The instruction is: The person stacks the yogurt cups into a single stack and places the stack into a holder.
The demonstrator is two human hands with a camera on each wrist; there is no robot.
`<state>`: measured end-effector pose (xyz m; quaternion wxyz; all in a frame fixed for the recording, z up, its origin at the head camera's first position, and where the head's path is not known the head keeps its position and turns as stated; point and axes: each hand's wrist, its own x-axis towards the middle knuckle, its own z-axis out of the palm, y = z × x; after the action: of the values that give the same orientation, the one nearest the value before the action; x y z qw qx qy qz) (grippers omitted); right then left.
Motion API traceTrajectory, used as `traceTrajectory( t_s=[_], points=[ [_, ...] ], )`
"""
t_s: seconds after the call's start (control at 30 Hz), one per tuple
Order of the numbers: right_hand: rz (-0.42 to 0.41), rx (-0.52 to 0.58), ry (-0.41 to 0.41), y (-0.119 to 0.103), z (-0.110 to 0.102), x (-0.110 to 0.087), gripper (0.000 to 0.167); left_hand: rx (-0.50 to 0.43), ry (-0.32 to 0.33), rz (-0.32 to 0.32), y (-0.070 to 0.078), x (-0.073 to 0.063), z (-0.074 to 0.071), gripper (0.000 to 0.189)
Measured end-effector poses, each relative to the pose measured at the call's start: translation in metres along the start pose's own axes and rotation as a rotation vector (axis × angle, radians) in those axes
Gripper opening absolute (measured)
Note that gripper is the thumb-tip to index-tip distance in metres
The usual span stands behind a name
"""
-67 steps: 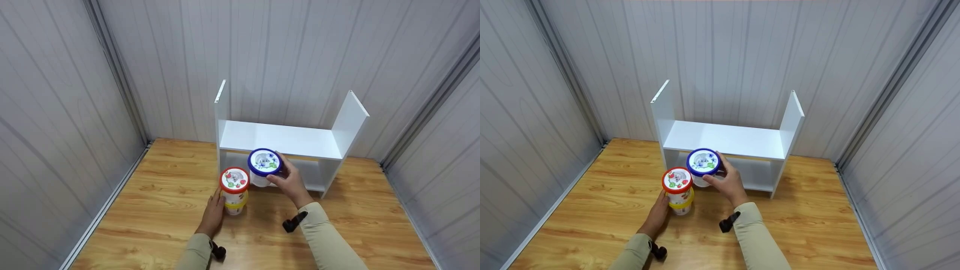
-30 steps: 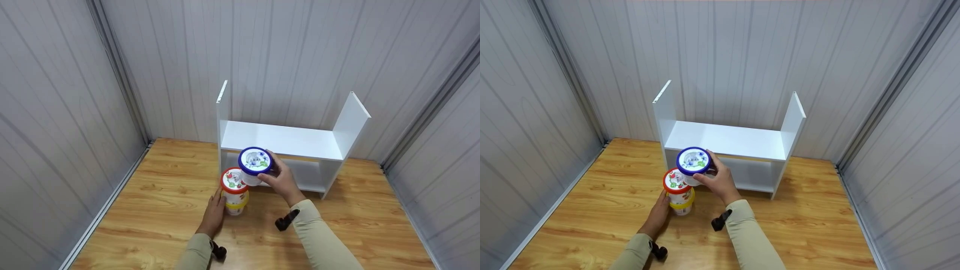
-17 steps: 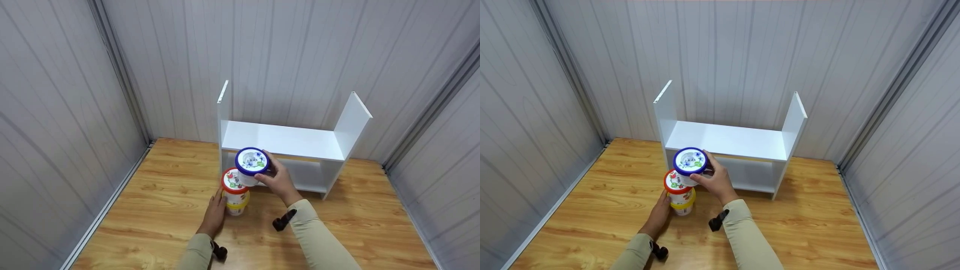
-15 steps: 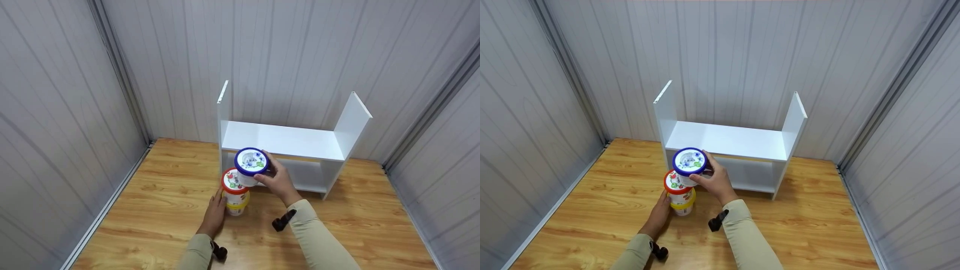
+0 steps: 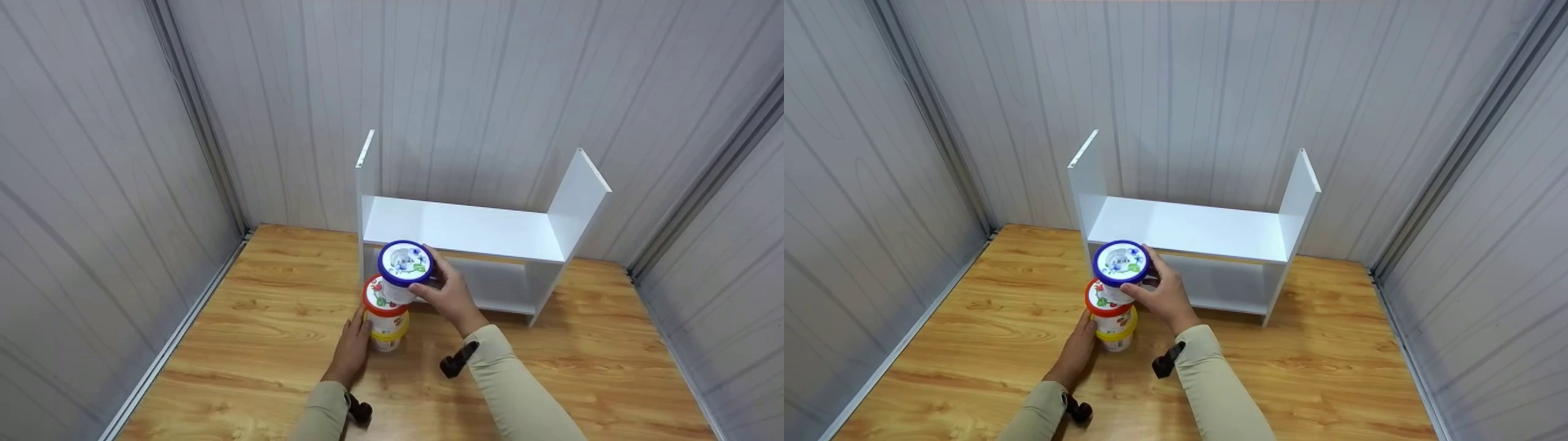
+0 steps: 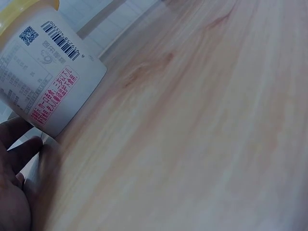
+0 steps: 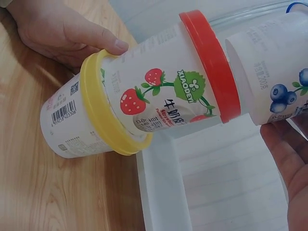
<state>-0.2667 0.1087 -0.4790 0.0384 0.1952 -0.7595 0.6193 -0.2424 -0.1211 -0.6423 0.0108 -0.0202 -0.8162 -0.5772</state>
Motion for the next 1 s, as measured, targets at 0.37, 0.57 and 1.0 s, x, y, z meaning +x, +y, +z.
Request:
traceTrajectory(
  t_s=[0.37,0.57,1.0],
  points=[
    [0.052,0.024,-0.003,0.002,0.007,0.002,0.094,0.007,0.008,-0.007,0.004,-0.002,-0.001,0.070],
    [0.074,0.033,-0.010,0.001,0.010,0.002,0.097,0.021,0.007,0.007,0.005,-0.003,-0.001,0.068],
    [0.061,0.037,-0.035,0.003,0.015,0.006,0.090,-0.011,0.003,0.002,-0.002,0.001,0.000,0.072]
  ],
)
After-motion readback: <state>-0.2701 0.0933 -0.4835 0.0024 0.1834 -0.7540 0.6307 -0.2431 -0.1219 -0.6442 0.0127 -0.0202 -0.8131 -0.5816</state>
